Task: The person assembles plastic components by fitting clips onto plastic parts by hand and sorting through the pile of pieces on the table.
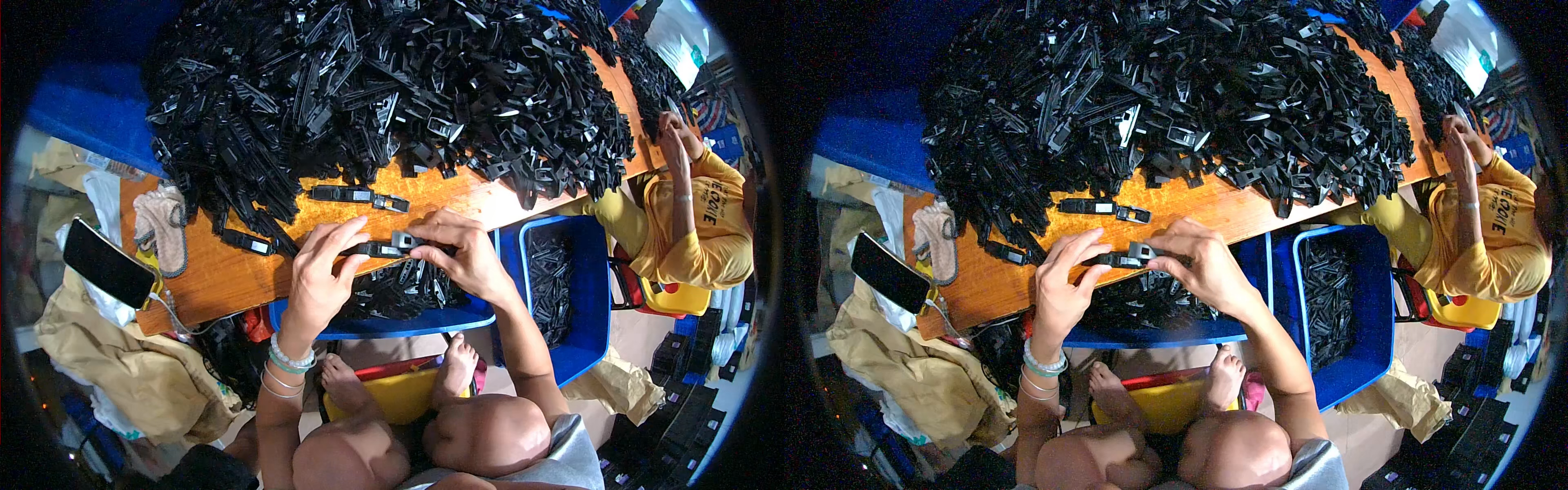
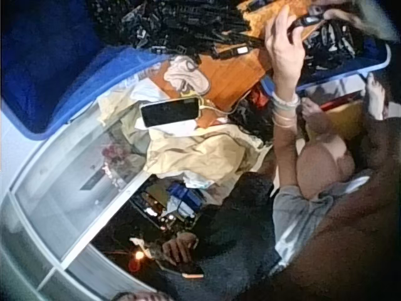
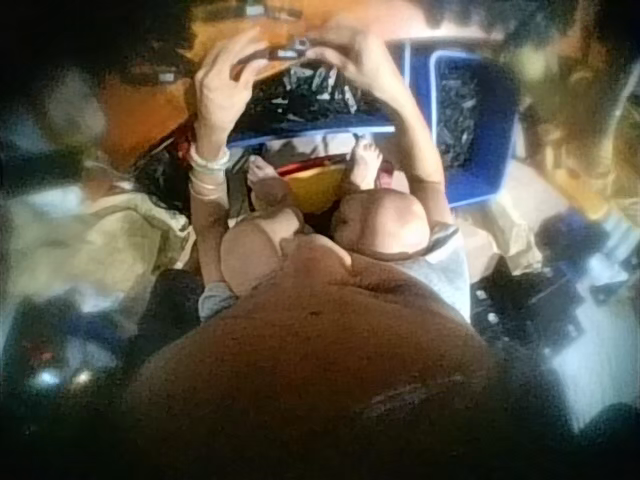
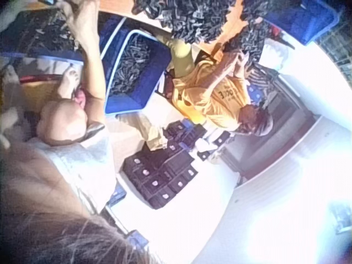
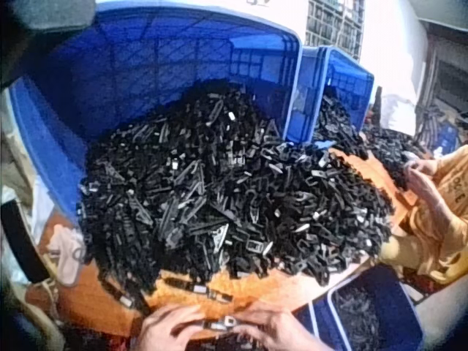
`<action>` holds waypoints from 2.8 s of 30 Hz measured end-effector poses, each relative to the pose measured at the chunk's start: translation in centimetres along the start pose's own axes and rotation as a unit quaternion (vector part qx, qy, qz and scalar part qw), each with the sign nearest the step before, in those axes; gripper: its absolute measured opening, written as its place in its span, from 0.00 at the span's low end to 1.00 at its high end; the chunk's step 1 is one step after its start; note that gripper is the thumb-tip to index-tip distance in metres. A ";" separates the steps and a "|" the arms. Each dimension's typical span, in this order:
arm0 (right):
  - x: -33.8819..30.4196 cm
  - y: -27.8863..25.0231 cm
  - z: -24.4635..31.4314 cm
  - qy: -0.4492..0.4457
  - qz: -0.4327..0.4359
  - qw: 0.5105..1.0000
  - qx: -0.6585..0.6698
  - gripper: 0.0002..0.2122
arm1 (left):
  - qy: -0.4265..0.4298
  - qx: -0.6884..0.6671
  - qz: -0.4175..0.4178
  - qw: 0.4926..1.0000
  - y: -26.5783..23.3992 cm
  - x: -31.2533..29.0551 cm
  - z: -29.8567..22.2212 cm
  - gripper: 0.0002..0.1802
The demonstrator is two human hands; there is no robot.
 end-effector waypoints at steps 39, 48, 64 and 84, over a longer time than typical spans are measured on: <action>-0.4 0.3 -1.1 0.161 -0.023 0.975 0.154 0.14 | 0.072 0.063 0.037 0.995 0.8 1.0 -2.0 0.22; -0.8 -0.7 0.6 0.029 -0.071 0.995 -0.064 0.14 | 0.015 0.023 0.036 0.999 0.6 0.8 -0.5 0.21; -0.9 1.3 1.2 0.015 -0.114 0.986 -0.123 0.13 | 0.049 0.021 0.031 0.998 0.7 1.0 -1.3 0.14; 3.9 -3.9 -1.4 -0.049 -0.208 0.928 -0.305 0.15 | 0.139 0.193 0.069 0.969 2.1 2.5 -5.1 0.14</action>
Point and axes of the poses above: each hand's wrist, its own x-axis towards the middle knuckle, its own y-axis out of the palm, z = x × y, the point moved 8 cm from there along x, towards the middle knuckle, and after that the axes turned 6 degrees about -y, right-handed, at the moved point
